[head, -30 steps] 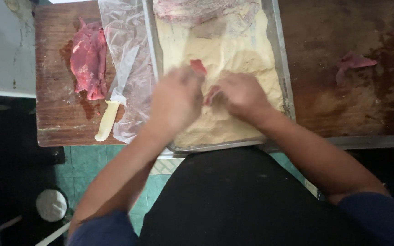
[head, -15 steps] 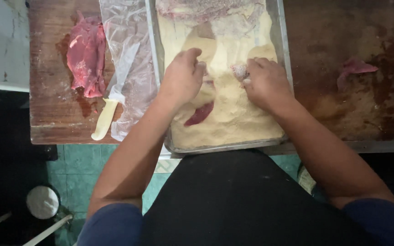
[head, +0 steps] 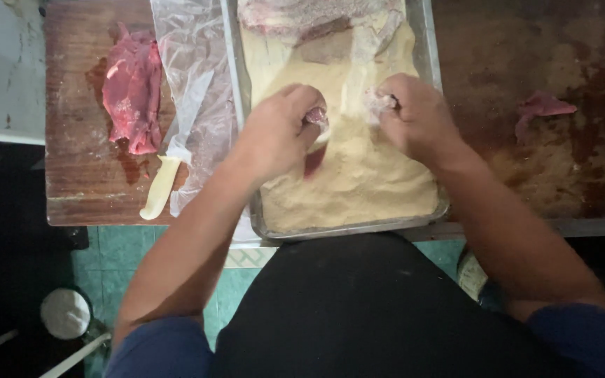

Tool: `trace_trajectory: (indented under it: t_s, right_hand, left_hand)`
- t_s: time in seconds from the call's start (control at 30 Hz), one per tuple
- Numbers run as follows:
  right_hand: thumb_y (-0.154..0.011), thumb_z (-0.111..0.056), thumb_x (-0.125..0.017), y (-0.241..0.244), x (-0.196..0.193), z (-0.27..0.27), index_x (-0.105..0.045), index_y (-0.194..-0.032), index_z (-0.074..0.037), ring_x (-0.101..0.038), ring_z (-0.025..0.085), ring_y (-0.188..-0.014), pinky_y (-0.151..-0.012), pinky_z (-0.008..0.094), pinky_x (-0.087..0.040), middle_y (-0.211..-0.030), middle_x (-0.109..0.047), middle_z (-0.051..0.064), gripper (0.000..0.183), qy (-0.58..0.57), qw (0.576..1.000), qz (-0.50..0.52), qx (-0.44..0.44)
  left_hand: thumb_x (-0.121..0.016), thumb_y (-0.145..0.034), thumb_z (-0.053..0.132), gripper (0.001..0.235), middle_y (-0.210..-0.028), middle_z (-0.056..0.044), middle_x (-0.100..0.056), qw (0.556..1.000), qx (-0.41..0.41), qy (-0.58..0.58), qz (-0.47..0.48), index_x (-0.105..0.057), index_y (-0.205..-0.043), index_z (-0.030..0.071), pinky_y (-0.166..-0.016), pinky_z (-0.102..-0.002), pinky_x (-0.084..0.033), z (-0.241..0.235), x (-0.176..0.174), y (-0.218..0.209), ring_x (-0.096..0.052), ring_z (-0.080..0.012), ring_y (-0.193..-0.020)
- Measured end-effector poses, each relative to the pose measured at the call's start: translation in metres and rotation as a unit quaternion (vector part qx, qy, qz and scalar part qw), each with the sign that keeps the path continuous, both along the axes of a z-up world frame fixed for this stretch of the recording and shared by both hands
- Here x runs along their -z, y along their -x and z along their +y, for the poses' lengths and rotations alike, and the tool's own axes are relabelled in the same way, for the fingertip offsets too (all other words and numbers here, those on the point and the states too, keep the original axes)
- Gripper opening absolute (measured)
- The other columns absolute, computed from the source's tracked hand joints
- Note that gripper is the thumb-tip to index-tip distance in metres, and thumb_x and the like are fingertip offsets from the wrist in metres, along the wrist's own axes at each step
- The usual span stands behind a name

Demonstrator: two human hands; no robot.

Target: The recorder is breading thin slices of meat by pressing them into a tray of breadcrumbs.

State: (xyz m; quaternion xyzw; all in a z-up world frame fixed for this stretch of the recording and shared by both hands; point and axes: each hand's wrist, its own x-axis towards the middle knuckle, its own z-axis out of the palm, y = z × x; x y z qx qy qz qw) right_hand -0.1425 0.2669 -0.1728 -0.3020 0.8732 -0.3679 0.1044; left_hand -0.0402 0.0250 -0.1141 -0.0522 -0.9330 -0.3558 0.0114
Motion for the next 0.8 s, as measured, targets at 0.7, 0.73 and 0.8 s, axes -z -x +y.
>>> trace_trajectory:
  t_s: [0.7,0.73,0.8]
  right_hand:
    - [-0.091,-0.023,-0.071,0.004,0.008,-0.011,-0.064,-0.114,-0.003,-0.063,0.026,-0.089,-0.079,0.042,-0.052,-0.102,-0.067,0.014,0.032,-0.098,0.982,-0.164,0.002]
    - [-0.088,-0.018,-0.069,0.001,0.011,-0.005,-0.062,-0.115,-0.005,-0.062,0.023,-0.081,-0.071,0.039,-0.052,-0.097,-0.067,0.011,0.032,-0.006,0.971,-0.238,0.029]
    - [-0.088,-0.014,-0.067,0.0,0.018,0.007,-0.063,-0.116,-0.004,-0.063,0.02,-0.084,-0.073,0.036,-0.052,-0.1,-0.067,0.01,0.03,0.037,0.986,-0.163,0.015]
  left_hand:
    - [-0.071,-0.082,0.019,0.025,-0.106,-0.014,-0.073,0.989,0.02,0.065,-0.135,-0.068,-0.105,0.009,-0.09,-0.044,-0.053,0.006,0.035,0.01,-0.069,-0.0323,-0.102]
    - [-0.069,-0.08,0.016,0.028,-0.1,-0.015,-0.075,0.978,-0.017,-0.04,-0.203,-0.067,-0.108,0.008,-0.084,-0.04,-0.056,0.007,0.023,0.008,-0.072,-0.0279,-0.094]
    - [-0.068,-0.083,0.018,0.03,-0.096,-0.014,-0.075,0.977,-0.052,-0.086,-0.186,-0.065,-0.111,0.008,-0.08,-0.038,-0.057,0.006,0.001,0.017,-0.073,-0.025,-0.088]
